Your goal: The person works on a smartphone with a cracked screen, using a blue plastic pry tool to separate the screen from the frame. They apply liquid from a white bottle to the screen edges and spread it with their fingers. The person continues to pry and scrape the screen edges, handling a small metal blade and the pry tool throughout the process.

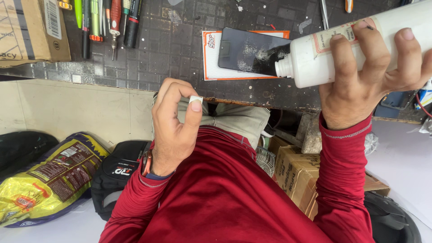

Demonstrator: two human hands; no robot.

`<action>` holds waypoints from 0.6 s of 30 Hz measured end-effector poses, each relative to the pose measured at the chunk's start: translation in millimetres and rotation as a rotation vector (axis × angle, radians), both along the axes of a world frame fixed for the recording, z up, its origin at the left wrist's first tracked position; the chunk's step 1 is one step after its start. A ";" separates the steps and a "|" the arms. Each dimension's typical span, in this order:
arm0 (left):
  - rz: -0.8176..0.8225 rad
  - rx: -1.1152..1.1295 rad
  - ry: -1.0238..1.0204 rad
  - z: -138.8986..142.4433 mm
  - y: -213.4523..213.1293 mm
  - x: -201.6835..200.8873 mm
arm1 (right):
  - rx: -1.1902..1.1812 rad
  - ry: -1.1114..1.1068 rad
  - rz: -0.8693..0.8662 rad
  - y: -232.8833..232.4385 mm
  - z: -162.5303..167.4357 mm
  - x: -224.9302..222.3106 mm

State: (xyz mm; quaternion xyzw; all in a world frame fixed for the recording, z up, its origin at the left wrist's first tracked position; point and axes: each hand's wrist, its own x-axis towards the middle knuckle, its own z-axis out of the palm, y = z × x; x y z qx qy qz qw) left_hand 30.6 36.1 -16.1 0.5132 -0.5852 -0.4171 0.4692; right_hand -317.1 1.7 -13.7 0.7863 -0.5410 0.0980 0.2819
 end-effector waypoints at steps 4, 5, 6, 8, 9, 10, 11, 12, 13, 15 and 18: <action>-0.001 0.006 0.000 -0.3 -0.7 0.3 | 0.004 -0.018 -0.010 1.4 -0.7 -0.3; -0.002 0.005 -0.002 -0.3 -0.8 0.5 | 0.000 -0.022 -0.004 0.6 -1.0 -0.3; -0.003 0.004 -0.003 -0.4 -1.1 0.6 | -0.001 -0.024 -0.002 0.6 -0.8 -0.3; -0.001 0.004 -0.003 -0.7 -1.4 0.6 | 0.002 -0.027 0.000 0.5 -0.6 -0.2; 0.000 0.005 -0.002 -1.1 -1.5 0.7 | 0.007 -0.026 -0.008 0.3 -0.7 -0.1; 0.002 0.006 0.000 -1.2 -1.6 0.9 | 0.012 -0.026 -0.017 0.2 -0.7 0.1; 0.001 0.007 -0.001 -1.4 -1.4 0.9 | 0.022 -0.024 -0.033 0.3 -0.8 0.2; 0.001 0.008 0.000 -1.7 -1.3 0.6 | 0.024 -0.020 -0.038 0.4 -1.0 0.5; 0.000 0.007 0.001 -2.1 -1.5 0.5 | 0.026 -0.017 -0.042 0.7 -1.1 0.6; -0.001 0.001 -0.002 -2.5 -1.7 0.7 | 0.017 -0.008 -0.026 0.9 -1.5 0.5; -0.001 -0.002 -0.004 -2.7 -2.4 1.1 | 0.023 -0.007 -0.018 1.8 -1.4 0.0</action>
